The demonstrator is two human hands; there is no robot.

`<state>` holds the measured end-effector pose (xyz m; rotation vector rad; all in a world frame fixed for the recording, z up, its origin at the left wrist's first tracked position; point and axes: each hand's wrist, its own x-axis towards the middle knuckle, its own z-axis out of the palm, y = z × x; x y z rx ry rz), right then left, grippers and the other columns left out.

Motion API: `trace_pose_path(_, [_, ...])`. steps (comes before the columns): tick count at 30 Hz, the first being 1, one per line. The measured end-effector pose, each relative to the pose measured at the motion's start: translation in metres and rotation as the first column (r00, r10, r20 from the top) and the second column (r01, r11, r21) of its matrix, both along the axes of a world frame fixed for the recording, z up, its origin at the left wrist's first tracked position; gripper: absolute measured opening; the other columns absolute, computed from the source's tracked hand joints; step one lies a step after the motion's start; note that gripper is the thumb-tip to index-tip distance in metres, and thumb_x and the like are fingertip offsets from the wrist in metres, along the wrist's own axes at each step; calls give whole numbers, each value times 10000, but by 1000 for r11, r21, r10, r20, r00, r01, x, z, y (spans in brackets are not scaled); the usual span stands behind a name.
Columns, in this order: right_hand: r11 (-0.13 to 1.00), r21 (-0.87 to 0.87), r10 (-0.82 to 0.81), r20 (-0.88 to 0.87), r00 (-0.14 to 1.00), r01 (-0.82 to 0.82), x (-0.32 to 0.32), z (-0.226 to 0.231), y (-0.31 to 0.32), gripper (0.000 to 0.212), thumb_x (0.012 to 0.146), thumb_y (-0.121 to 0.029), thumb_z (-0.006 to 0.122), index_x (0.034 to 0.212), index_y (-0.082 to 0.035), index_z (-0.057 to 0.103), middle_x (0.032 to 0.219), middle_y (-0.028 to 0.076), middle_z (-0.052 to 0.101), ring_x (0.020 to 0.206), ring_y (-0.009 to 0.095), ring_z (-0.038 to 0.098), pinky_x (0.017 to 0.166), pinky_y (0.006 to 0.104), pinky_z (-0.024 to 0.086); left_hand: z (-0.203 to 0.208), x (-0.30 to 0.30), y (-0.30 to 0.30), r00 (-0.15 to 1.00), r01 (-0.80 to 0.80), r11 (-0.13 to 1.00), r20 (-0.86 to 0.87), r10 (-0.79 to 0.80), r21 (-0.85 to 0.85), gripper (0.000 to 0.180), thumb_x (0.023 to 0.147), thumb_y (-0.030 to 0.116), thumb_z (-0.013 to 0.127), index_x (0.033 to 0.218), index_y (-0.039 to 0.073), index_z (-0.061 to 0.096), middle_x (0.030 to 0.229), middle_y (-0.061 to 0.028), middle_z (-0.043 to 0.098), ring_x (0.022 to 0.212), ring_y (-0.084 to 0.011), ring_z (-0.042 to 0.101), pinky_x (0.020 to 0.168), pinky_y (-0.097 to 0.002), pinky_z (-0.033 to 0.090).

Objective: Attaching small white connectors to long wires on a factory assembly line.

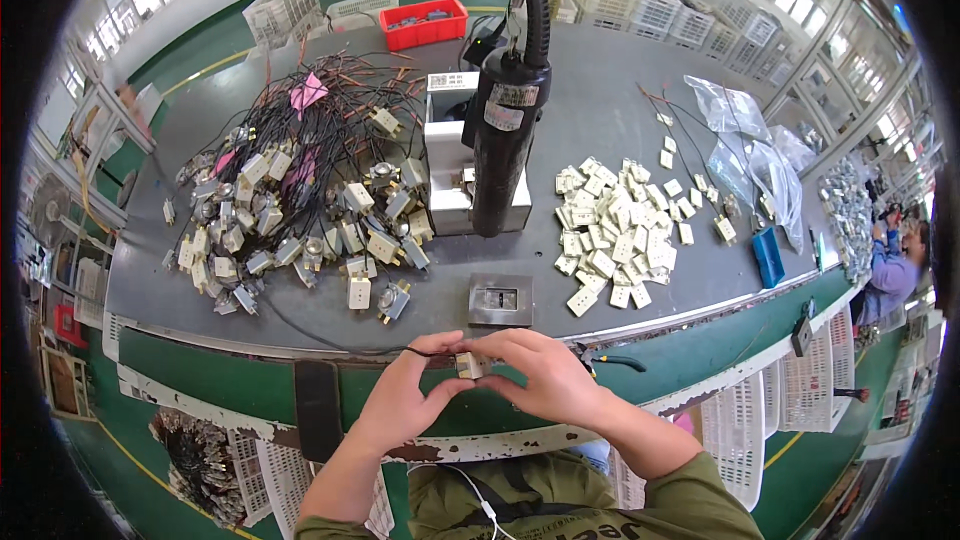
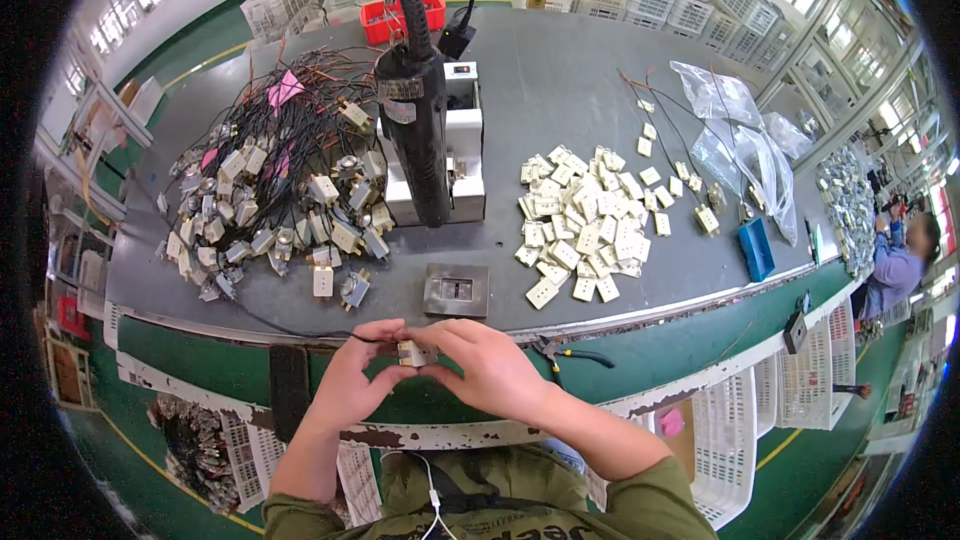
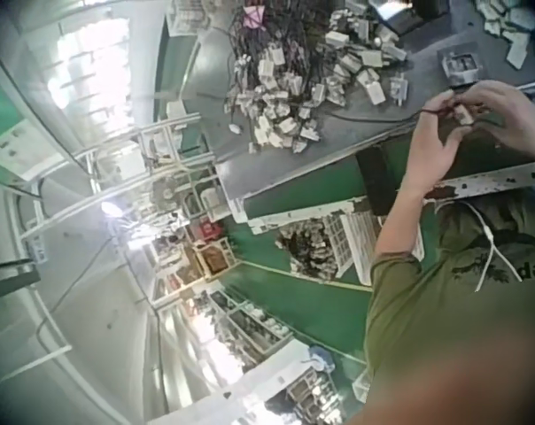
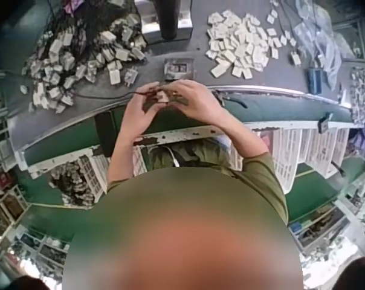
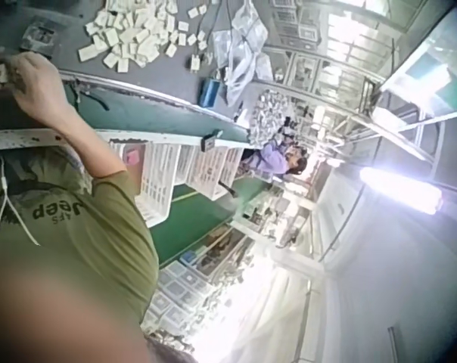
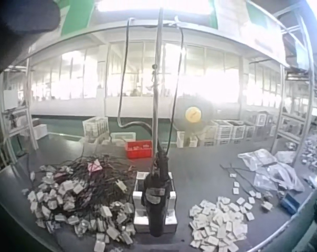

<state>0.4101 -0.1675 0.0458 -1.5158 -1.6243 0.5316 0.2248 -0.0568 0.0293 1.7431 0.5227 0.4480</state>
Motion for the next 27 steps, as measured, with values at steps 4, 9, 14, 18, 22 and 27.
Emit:
trace_pose_path(4, [998,52,-47,57,997,44,-4,-1,0,440,722,-51,765,1143,-66,641,999,102,652,903,291,639,758,376,530,0,4,0,1000,5,990,9,-6,139,460,789,-27,733,1196,16,523,1148,-116,574,1065,-210,606,936,-325,504])
trace_pose_path(9, [984,153,-103,61,993,92,-9,-3,2,462,702,-25,765,1146,-73,649,975,92,649,868,285,635,744,379,526,2,5,-2,989,-41,986,145,17,164,362,790,-41,717,1097,24,536,1118,-124,577,1018,-218,614,880,-315,515])
trace_pose_path(14, [994,103,-21,-65,998,28,-5,3,-3,449,709,-47,783,1138,-68,651,987,95,654,909,270,635,748,372,528,5,-1,-5,991,-71,975,124,45,212,376,746,-53,742,1060,28,552,1101,-142,596,998,-255,628,863,-326,526])
trace_pose_path(18, [973,97,-216,46,975,211,28,10,-22,428,711,-32,780,1114,-63,638,1031,102,658,940,270,634,822,356,501,4,-28,12,908,-302,953,299,292,-11,372,882,109,689,1168,40,461,1132,-112,567,1044,-216,585,917,-352,488])
trace_pose_path(22, [744,146,-666,89,740,652,113,-5,-19,340,828,-67,719,1144,14,621,1068,134,651,930,236,616,843,329,476,-8,-115,51,642,-766,590,358,678,257,449,918,156,649,1287,22,433,1251,-126,528,1171,-235,518,1021,-370,416])
trace_pose_path(27, [675,230,-738,176,652,701,151,-42,-35,619,894,-108,664,1440,-32,384,1464,159,408,1313,277,435,1087,397,351,-80,-319,73,191,-941,294,455,870,-168,366,989,175,545,1283,-19,446,1304,-155,499,1169,-241,515,1012,-362,424])
